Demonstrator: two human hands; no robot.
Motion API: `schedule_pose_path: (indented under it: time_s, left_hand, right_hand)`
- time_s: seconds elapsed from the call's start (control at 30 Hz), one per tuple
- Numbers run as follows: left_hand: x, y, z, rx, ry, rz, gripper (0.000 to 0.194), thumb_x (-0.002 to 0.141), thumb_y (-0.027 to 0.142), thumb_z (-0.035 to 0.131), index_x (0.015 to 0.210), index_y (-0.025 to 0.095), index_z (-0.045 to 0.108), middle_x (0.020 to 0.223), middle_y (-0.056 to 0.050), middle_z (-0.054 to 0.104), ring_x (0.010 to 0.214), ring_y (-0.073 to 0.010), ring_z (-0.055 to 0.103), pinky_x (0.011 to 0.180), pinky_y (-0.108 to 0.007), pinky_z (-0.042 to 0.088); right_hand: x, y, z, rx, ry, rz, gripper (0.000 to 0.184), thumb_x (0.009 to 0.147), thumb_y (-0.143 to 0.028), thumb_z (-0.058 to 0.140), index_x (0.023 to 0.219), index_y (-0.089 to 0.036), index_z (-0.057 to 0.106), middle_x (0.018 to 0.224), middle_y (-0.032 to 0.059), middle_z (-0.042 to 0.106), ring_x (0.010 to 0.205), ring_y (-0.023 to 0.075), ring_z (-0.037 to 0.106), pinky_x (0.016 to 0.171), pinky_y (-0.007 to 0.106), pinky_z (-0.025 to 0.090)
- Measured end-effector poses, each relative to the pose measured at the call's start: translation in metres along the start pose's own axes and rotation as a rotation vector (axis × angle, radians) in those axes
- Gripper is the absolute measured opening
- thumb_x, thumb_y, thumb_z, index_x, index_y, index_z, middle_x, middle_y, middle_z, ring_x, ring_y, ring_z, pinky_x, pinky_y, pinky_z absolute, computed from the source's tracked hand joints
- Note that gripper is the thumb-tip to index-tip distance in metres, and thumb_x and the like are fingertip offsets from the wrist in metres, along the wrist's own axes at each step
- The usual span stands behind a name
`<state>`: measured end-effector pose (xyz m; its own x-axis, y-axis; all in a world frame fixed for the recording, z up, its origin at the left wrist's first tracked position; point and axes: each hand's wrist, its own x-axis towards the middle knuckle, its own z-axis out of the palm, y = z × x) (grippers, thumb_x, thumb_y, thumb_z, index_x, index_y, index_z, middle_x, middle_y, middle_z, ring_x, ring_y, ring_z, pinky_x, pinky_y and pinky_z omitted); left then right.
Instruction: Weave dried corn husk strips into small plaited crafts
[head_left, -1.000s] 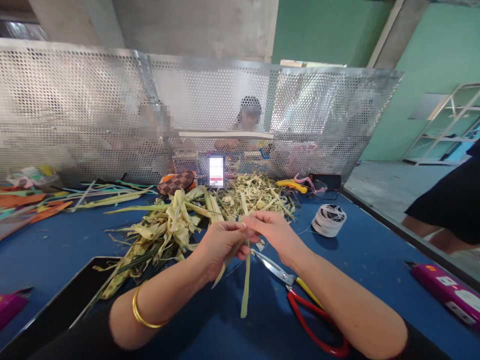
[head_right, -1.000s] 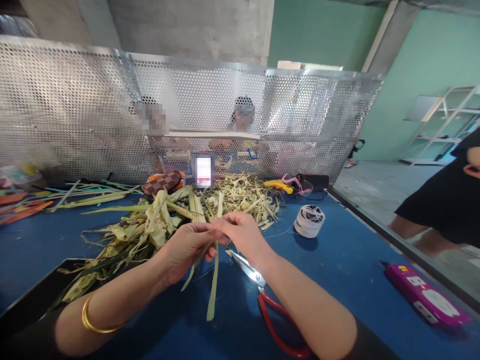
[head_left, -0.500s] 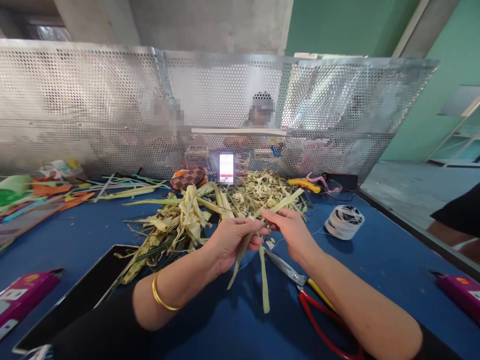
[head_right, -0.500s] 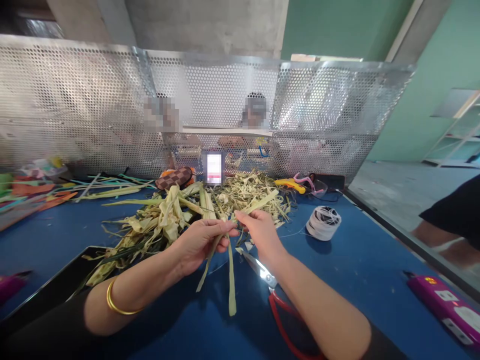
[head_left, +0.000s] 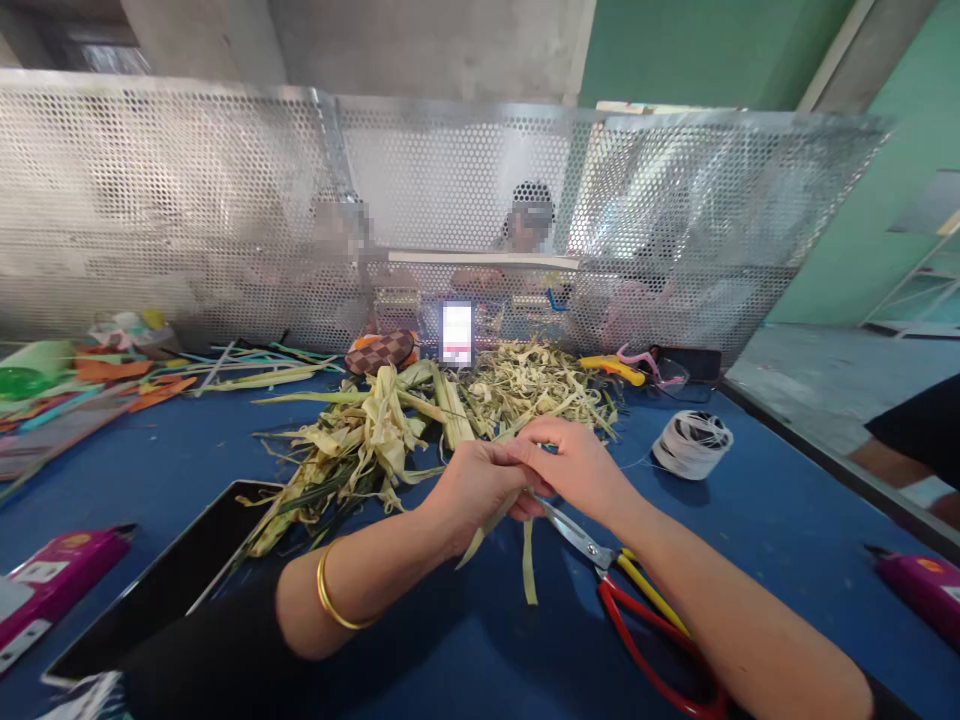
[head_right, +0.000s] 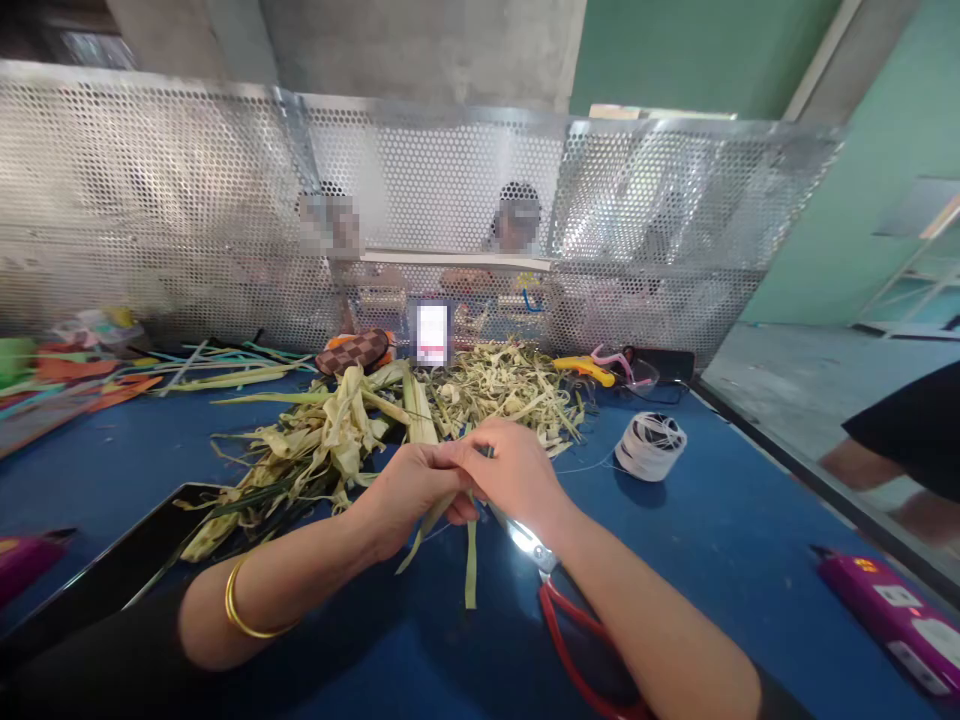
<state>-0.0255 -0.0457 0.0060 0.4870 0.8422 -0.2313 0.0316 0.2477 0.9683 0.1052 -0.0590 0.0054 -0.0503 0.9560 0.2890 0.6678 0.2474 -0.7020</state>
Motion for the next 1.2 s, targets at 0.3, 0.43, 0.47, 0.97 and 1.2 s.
schedule_pose_path:
  time_s: [0.3,0.43,0.47,0.97,1.2]
  left_hand:
    - [0.000,-0.003,0.002,0.081,0.017,0.008,0.014,0.069,0.007,0.058,0.058,0.011,0.065,0.057,-0.001,0.065,0.047,-0.0097,0.059,0.051,-0.022,0.048]
    - [0.003,-0.007,0.002,0.089,-0.005,-0.002,0.009,0.068,0.008,0.060,0.062,0.011,0.066,0.058,-0.001,0.066,0.046,-0.0094,0.059,0.050,-0.021,0.048]
    - [0.004,-0.008,0.002,0.085,-0.009,-0.007,0.009,0.069,0.010,0.061,0.061,0.011,0.066,0.057,-0.001,0.065,0.045,-0.0091,0.059,0.049,-0.020,0.048]
    - [0.012,0.008,-0.019,-0.249,-0.144,-0.231,0.020,0.084,0.015,0.053,0.071,0.008,0.066,0.065,-0.007,0.068,0.052,-0.0096,0.062,0.049,-0.016,0.049]
    - [0.007,0.033,-0.030,-0.382,0.004,-0.151,0.018,0.085,0.015,0.052,0.074,0.010,0.065,0.072,-0.008,0.070,0.058,-0.0090,0.064,0.034,-0.010,0.038]
  right_hand:
    - [0.003,0.006,-0.005,0.028,-0.133,0.194,0.038,0.080,-0.047,0.052,0.054,-0.020,0.059,0.047,-0.0003,0.053,0.050,0.0133,0.048,0.049,0.026,0.031]
    - [0.002,0.005,-0.001,0.395,-0.155,0.227,0.022,0.074,-0.037,0.057,0.065,-0.019,0.062,0.051,-0.0032,0.053,0.049,0.0112,0.046,0.049,0.025,0.034]
    - [0.002,0.004,0.000,0.442,-0.112,0.222,0.019,0.073,-0.036,0.059,0.065,-0.018,0.061,0.053,-0.0034,0.053,0.050,0.0108,0.046,0.050,0.024,0.034]
    - [-0.017,-0.012,-0.003,-0.194,0.537,-0.548,0.005,0.084,-0.021,0.056,0.081,-0.020,0.060,0.080,0.0048,0.065,0.078,0.0182,0.061,0.072,0.034,0.046]
    - [-0.022,-0.001,0.012,-0.707,0.485,-1.027,0.014,0.082,-0.008,0.056,0.094,-0.015,0.056,0.073,0.0053,0.067,0.064,0.0159,0.060,0.071,0.035,0.045]
